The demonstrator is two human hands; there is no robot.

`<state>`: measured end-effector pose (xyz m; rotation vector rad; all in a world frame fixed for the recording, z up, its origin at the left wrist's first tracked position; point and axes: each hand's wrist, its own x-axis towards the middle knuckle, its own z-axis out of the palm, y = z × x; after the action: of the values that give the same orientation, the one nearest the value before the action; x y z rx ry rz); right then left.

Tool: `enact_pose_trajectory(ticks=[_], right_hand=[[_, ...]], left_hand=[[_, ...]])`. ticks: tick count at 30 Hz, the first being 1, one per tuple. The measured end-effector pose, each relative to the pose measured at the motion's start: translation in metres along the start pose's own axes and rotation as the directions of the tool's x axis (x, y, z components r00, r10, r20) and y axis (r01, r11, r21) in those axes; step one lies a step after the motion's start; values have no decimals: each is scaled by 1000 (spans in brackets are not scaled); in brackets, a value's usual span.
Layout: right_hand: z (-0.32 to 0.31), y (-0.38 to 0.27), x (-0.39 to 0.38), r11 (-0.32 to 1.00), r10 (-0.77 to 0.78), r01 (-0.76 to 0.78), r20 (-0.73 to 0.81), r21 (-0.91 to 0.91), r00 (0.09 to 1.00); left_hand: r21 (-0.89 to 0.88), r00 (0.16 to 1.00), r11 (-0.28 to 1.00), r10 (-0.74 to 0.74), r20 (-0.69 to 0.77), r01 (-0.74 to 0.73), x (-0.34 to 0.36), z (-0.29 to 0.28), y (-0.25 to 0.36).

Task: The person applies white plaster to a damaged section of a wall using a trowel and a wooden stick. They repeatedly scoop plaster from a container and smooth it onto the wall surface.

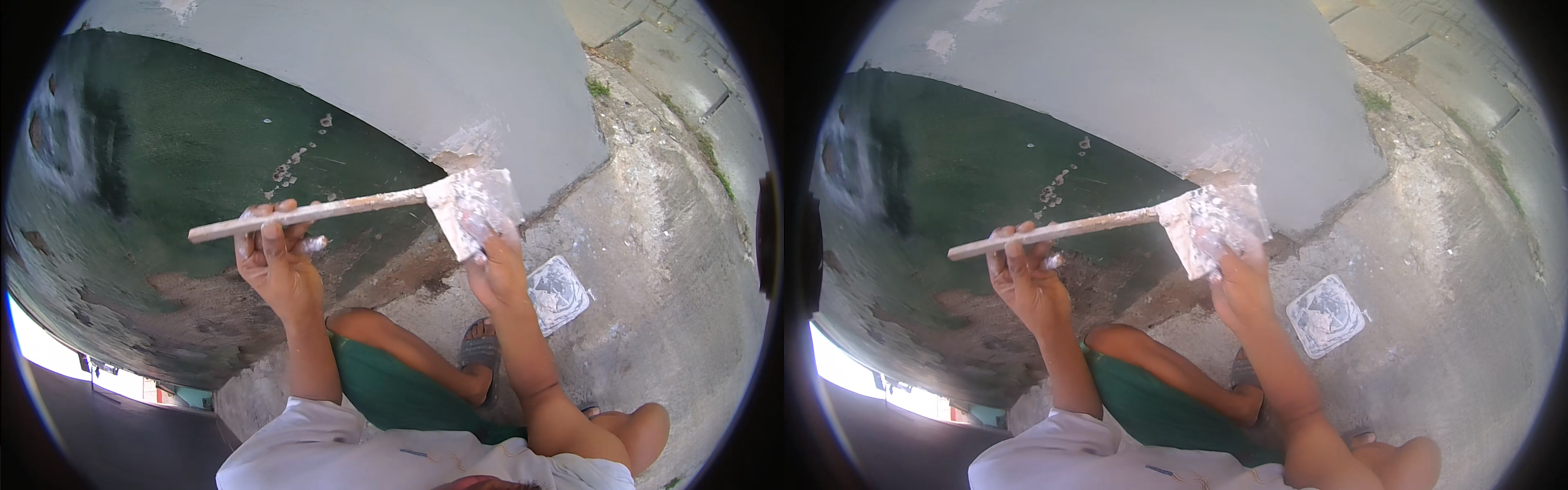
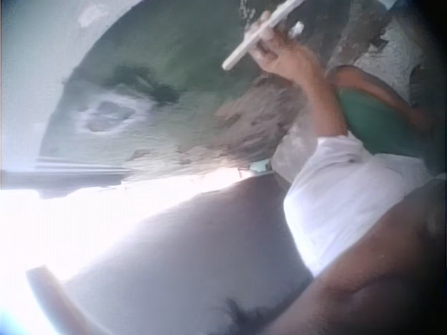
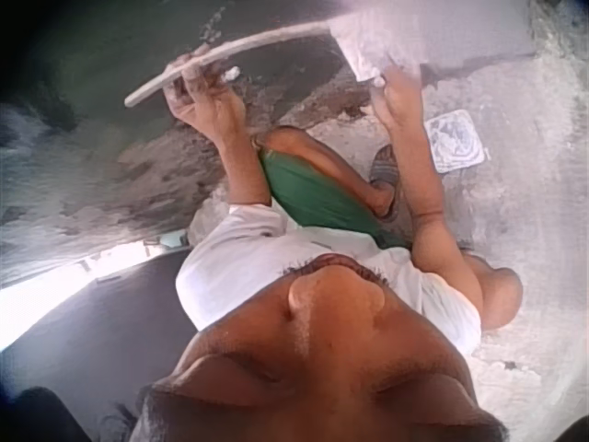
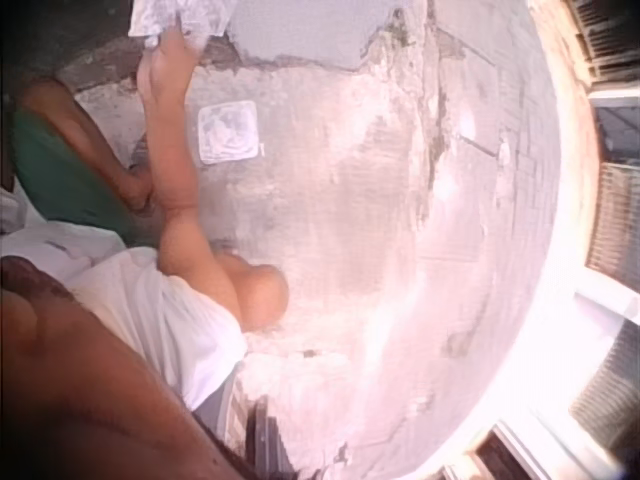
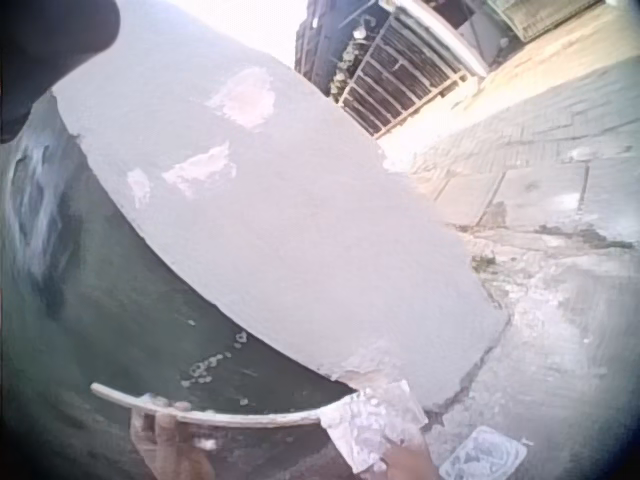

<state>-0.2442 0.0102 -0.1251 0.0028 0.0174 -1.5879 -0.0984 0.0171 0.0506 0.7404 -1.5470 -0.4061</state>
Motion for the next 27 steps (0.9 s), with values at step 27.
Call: enact_pose_trajectory(ticks=[27], right_hand=[[-8,-19,16,901,-198,170,-29,-398,980]], left_hand=[[38,955,964,255,152,-264,-10,-5,-3]])
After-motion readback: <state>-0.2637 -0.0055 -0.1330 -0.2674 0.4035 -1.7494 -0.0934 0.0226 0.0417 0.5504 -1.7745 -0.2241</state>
